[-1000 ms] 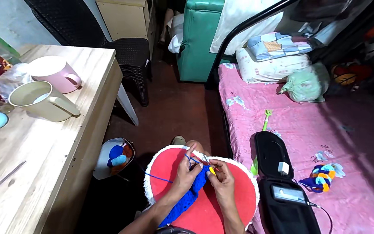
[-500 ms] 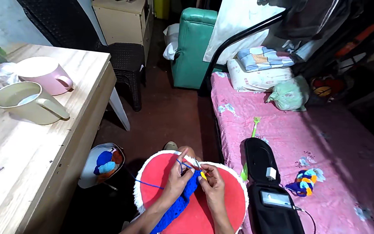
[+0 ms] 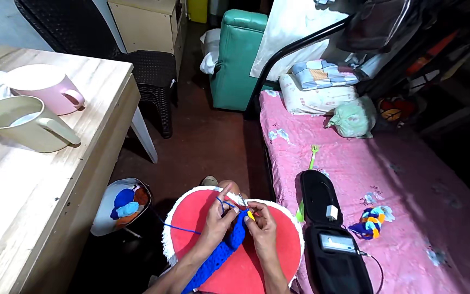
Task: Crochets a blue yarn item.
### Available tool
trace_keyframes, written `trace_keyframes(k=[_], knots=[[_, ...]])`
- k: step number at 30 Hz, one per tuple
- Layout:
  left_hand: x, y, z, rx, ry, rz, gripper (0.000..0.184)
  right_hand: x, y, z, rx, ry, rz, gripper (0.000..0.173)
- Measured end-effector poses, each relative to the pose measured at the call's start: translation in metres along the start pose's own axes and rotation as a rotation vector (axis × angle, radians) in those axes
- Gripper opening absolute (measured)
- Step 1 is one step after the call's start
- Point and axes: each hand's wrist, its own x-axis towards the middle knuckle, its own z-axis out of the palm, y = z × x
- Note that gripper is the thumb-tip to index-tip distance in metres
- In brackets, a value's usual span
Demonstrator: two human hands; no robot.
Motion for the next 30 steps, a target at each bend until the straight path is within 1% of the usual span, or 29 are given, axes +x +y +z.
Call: trace_keyframes(k=[4, 7, 9, 12, 17, 20, 23, 26, 28, 30], knots=[[-0.006, 0.012, 0.002, -0.107, -0.033, -0.087, 0.074, 0.002, -0.001, 0.001, 0.032, -0.015, -0.041, 0.033], [-0.012, 0.018, 0.008, -0.098, -0.008, -0.052, 0.078, 0.002, -0.005, 0.003, 0.078, -0.020, -0.112, 0.030], [-0.016, 0.020, 0.012, -0.017, 0.018, 0.002, 0.077, 0.002, -0.008, 0.003, 0.141, -0.030, -0.133, 0.030], [-0.020, 0.019, 0.012, 0.081, 0.018, 0.016, 0.076, 0.004, -0.010, 0.003, 0.234, -0.035, -0.104, 0.030], [-0.020, 0.022, 0.008, 0.028, -0.016, -0.090, 0.083, 0.003, -0.008, 0.001, 0.325, -0.028, -0.038, 0.028], [-0.020, 0.029, 0.008, 0.025, 0.005, -0.116, 0.088, 0.005, -0.011, -0.005, 0.336, -0.071, 0.001, 0.029], [-0.023, 0.037, 0.009, 0.155, 0.021, 0.004, 0.091, 0.007, -0.020, -0.012, 0.384, -0.147, 0.078, 0.027], [-0.021, 0.047, 0.009, 0.266, -0.053, 0.226, 0.089, 0.011, -0.034, -0.018, 0.493, -0.238, 0.127, 0.025], [-0.017, 0.058, 0.011, 0.300, -0.114, 0.321, 0.090, 0.014, -0.046, -0.021, 0.533, -0.282, 0.110, 0.024], [-0.013, 0.073, 0.013, 0.322, -0.164, 0.377, 0.090, 0.019, -0.062, -0.022, 0.511, -0.318, 0.060, 0.025]])
